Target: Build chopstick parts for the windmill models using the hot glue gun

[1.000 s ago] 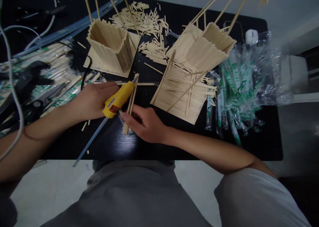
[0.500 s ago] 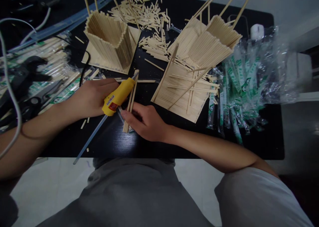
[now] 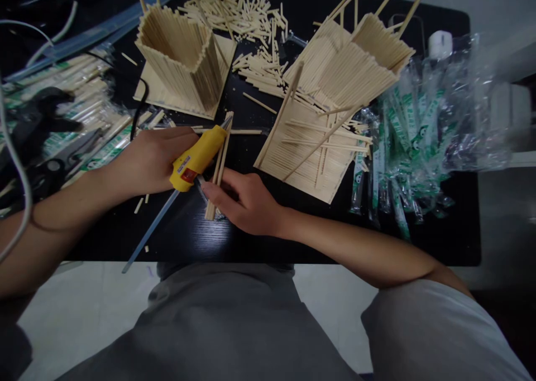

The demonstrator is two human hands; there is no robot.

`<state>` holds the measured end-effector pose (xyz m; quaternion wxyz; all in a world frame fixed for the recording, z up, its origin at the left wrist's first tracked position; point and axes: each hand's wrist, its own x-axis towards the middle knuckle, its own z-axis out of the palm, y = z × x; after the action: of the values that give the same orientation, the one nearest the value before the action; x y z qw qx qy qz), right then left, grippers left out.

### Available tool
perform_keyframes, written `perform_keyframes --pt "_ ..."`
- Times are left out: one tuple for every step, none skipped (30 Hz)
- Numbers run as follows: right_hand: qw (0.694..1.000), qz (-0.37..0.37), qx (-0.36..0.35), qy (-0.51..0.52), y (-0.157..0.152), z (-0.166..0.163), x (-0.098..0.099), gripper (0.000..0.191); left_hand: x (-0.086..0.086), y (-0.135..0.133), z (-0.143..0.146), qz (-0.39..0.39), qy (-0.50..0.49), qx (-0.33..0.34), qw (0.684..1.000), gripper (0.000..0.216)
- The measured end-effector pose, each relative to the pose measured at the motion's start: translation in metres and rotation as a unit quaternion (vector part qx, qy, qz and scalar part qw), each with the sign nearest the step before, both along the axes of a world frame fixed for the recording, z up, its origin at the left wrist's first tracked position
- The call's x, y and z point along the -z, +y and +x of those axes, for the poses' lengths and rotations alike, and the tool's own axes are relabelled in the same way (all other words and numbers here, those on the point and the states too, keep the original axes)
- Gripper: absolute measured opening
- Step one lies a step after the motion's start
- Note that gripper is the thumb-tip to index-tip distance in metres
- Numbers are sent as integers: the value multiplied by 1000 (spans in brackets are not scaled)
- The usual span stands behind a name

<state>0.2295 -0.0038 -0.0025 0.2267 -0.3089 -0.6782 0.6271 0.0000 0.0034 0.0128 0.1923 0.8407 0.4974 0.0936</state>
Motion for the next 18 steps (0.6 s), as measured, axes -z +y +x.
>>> perform_keyframes --pt "1000 2 2 -1 0 0 0 35 0 0 0 1 2 -2 1000 29" --pt "1000 4 2 -2 0 0 1 35 1 0 0 3 5 -2 1000 30" --pt "1000 5 2 -2 0 0 1 34 2 0 -1 6 8 -3 1000 30" --pt "1000 6 3 -1 0 0 1 34 2 0 -1 10 9 -2 1000 30" --pt "1000 6 2 0 0 0 1 34 3 0 -2 14 10 1 1000 30" --pt "1000 7 2 2 -1 0 1 34 4 0 -2 14 11 4 1000 30" --pt "1000 6 1 4 -1 0 1 33 4 0 -2 15 9 6 1000 30" --pt "1000 6 1 5 -1 0 1 33 4 0 -2 16 7 5 1000 30" --pt "1000 6 0 4 -1 0 1 33 4 0 -2 16 5 4 1000 31" --pt "1000 5 0 1 -1 0 1 33 4 -1 -2 16 3 2 1000 32" --pt "1000 6 0 -3 -1 0 0 33 4 -1 -2 15 1 -1 1000 33" --pt "1000 6 0 -8 -1 0 0 33 5 -1 -2 14 -1 -3 1000 33" --pt "1000 6 0 -12 -1 0 0 33 5 -1 -2 12 -2 -4 1000 34" --pt "1000 6 0 -14 -1 0 0 33 5 -1 -2 10 -3 -5 1000 34" --pt "1000 6 0 -14 -1 0 0 32 5 -1 -2 10 -4 -5 1000 33" --pt "1000 6 1 -13 -1 0 -1 32 6 -1 -2 14 -7 -7 1000 33" --pt "1000 7 1 -13 -1 0 -1 32 6 -1 -2 17 -9 -9 1000 33" --pt "1000 8 2 -14 -1 0 -1 32 6 -1 -2 19 -11 -11 1000 32"
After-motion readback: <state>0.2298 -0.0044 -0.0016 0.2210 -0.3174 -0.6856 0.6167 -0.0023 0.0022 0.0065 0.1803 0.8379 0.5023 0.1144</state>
